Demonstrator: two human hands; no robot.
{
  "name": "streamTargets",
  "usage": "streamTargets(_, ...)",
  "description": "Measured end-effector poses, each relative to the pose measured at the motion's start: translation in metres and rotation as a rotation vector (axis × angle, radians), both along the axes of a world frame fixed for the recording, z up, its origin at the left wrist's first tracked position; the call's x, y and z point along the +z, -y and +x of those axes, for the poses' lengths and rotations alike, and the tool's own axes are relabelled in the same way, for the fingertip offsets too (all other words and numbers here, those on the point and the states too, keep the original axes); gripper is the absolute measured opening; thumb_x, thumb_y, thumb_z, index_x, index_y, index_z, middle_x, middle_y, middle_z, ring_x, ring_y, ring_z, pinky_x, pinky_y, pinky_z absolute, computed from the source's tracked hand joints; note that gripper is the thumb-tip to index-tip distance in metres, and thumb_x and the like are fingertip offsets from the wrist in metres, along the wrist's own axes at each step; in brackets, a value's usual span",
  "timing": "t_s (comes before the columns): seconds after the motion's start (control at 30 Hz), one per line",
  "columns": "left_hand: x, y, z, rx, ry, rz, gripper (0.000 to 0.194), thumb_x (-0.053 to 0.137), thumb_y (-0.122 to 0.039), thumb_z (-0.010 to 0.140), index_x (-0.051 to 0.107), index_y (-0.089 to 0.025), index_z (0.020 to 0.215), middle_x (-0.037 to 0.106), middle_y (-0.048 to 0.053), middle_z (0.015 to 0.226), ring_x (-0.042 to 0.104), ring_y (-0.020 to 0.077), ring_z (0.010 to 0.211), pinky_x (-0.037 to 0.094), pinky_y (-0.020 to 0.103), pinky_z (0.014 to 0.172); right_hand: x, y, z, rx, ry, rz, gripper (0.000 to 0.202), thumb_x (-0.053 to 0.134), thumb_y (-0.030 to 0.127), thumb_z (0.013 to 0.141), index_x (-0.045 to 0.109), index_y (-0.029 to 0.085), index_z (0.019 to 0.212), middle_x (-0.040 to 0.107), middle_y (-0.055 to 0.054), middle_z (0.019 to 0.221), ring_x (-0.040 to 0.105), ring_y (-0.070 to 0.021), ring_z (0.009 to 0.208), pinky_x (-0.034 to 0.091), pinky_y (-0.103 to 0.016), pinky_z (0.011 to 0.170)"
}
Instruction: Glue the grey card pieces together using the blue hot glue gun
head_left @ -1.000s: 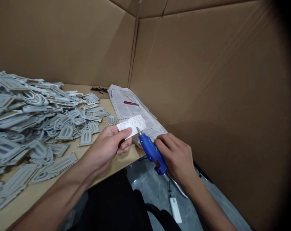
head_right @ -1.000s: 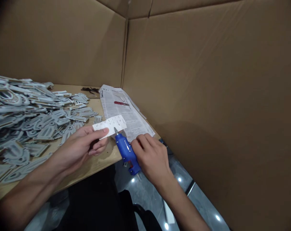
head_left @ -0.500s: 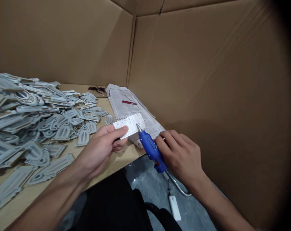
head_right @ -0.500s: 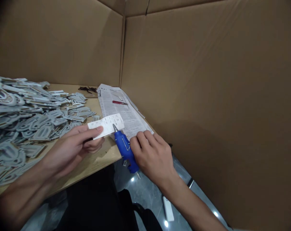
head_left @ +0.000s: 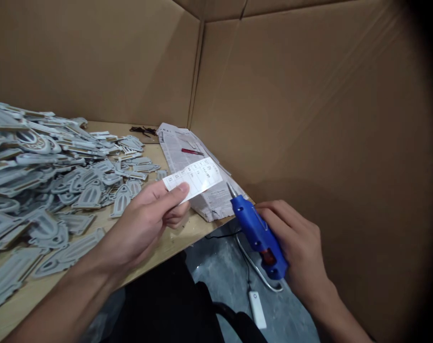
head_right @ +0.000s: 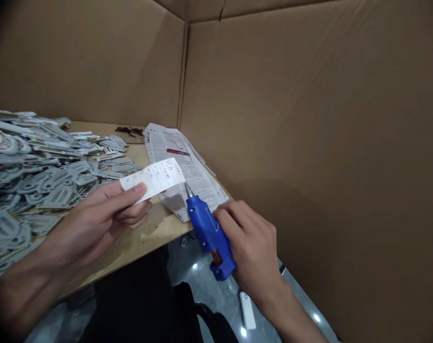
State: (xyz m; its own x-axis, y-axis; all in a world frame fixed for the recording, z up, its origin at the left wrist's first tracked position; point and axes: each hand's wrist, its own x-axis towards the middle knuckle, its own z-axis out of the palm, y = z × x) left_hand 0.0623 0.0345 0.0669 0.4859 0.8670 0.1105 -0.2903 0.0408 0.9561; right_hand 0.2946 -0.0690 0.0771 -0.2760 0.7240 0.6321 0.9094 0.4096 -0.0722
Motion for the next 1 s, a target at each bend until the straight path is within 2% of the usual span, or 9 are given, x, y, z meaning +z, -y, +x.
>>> streamTargets(0.13,-0.002,0.001,0.0,-0.006,-0.038,0.064,0.047,0.061,-0.041,0.096,0.038,-0.021,0.061,0.03,-0.004,0.06,0.024,0.0105,0.055,0.027,0.025,0.049,-0.003,0.0,-0.002,0.114,-0.52,-0.254,0.014,0.065,0.026,0.1,0.066,0.022,0.087,0.062,-0.003,0.085,0.06,-0.0198,0.073,0.046,-0.031,0.064)
streamTargets(0.2,-0.005,0.001,0.0,-0.008,-0.051,0.099,0.046,0.06,-0.043,0.098,0.039,-0.02,0.062,0.031,-0.003,0.061,0.025,0.0107,0.055,0.027,0.026,0.05,-0.007,0.0,-0.005,0.121,-0.718,-0.362,0.019,0.073,0.032,0.097,0.067,0.022,0.082,0.061,-0.001,0.077,0.058,-0.0182,0.067,0.046,-0.029,0.062)
streamTargets(0.33,-0.009,-0.001,0.002,0.002,-0.056,0.143,0.042,0.06,-0.043,0.098,0.045,-0.02,0.066,0.035,-0.004,0.058,0.027,0.0106,0.055,0.028,0.026,0.051,-0.02,0.0,-0.014,0.128,-1.021,-0.603,0.029,0.075,0.045,0.096,0.07,0.021,0.083,0.064,-0.003,0.073,0.055,-0.016,0.061,0.041,-0.027,0.053)
streamTargets(0.5,-0.008,-0.002,0.005,0.041,-0.085,0.171,0.022,0.065,-0.041,0.096,0.057,-0.021,0.088,0.044,-0.006,0.055,0.033,0.0102,0.051,0.03,0.025,0.05,-0.033,-0.006,-0.03,0.294,-1.342,-0.805,0.034,0.074,0.048,0.098,0.07,0.019,0.081,0.062,-0.004,0.073,0.051,-0.0133,0.06,0.033,-0.023,0.049)
streamTargets(0.6,-0.007,-0.001,0.007,0.08,-0.121,0.188,0.019,0.065,-0.039,0.096,0.056,-0.022,0.093,0.044,-0.008,0.053,0.033,0.0093,0.049,0.03,0.023,0.049,-0.033,-0.011,-0.039,0.375,-1.47,-0.864,0.032,0.077,0.046,0.096,0.07,0.018,0.081,0.062,-0.004,0.076,0.054,-0.0129,0.064,0.031,-0.02,0.048)
streamTargets(0.8,-0.006,0.009,0.013,0.201,-0.191,0.248,0.024,0.065,-0.036,0.095,0.049,-0.022,0.083,0.043,-0.008,0.052,0.032,0.008,0.045,0.024,0.023,0.043,-0.032,-0.016,-0.043,0.426,-1.569,-0.951,0.033,0.078,0.045,0.095,0.067,0.017,0.082,0.063,-0.004,0.079,0.055,-0.0121,0.065,0.03,-0.018,0.048)
streamTargets(1.0,-0.009,0.013,0.018,0.45,-0.263,0.345,0.029,0.07,-0.029,0.089,0.047,-0.023,0.074,0.043,-0.007,0.053,0.034,0.0089,0.045,0.019,0.024,0.04,-0.034,-0.017,-0.041,0.455,-1.556,-0.94,0.035,0.079,0.047,0.094,0.066,0.018,0.08,0.061,-0.004,0.078,0.052,-0.0121,0.063,0.027,-0.018,0.045)
